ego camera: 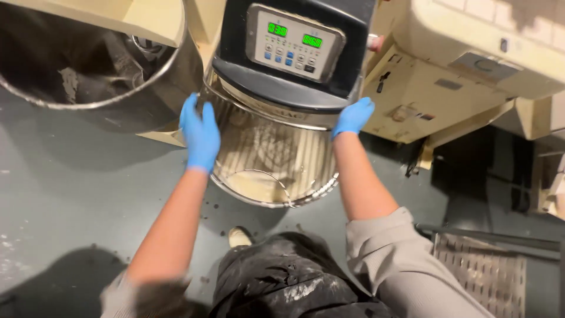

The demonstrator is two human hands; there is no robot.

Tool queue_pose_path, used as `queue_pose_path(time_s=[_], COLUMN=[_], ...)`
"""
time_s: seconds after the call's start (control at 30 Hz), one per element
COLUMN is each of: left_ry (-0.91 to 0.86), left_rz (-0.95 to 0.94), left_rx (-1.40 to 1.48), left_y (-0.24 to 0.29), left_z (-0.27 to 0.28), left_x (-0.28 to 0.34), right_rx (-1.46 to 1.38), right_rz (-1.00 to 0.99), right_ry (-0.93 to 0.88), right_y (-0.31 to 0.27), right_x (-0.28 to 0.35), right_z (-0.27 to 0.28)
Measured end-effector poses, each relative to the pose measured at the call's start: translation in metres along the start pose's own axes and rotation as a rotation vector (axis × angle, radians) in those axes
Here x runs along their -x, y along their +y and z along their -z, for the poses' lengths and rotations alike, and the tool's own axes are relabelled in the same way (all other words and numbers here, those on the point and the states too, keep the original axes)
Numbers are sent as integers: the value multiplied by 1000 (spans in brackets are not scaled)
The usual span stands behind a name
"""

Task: Shaping pieces of bread dough into long loaves and placing them onto a baking tray.

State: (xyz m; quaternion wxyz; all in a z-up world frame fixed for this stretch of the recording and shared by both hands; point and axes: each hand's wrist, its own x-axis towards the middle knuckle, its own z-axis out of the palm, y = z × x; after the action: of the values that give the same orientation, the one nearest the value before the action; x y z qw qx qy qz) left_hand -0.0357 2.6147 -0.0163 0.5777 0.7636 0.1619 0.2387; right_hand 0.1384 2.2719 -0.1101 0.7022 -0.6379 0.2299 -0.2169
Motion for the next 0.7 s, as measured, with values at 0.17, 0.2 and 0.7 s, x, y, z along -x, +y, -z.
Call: queue_pose_path(time_s=[0.17,0.2,0.7], left_ry=[197,182,302], left_rz=[-6,-3,555], left_rx=[-166,-157,978], left_y=[-106,-94,-98], left_z=[-73,-82,-106], left_x=[-165,-169,-154], right_rx=[539,548,501], right_rz=[206,207,360], right_ry=[6,21,-208], right_y=[21,17,-4], right_x=[-31,-29,-7], right_z=[18,19,26])
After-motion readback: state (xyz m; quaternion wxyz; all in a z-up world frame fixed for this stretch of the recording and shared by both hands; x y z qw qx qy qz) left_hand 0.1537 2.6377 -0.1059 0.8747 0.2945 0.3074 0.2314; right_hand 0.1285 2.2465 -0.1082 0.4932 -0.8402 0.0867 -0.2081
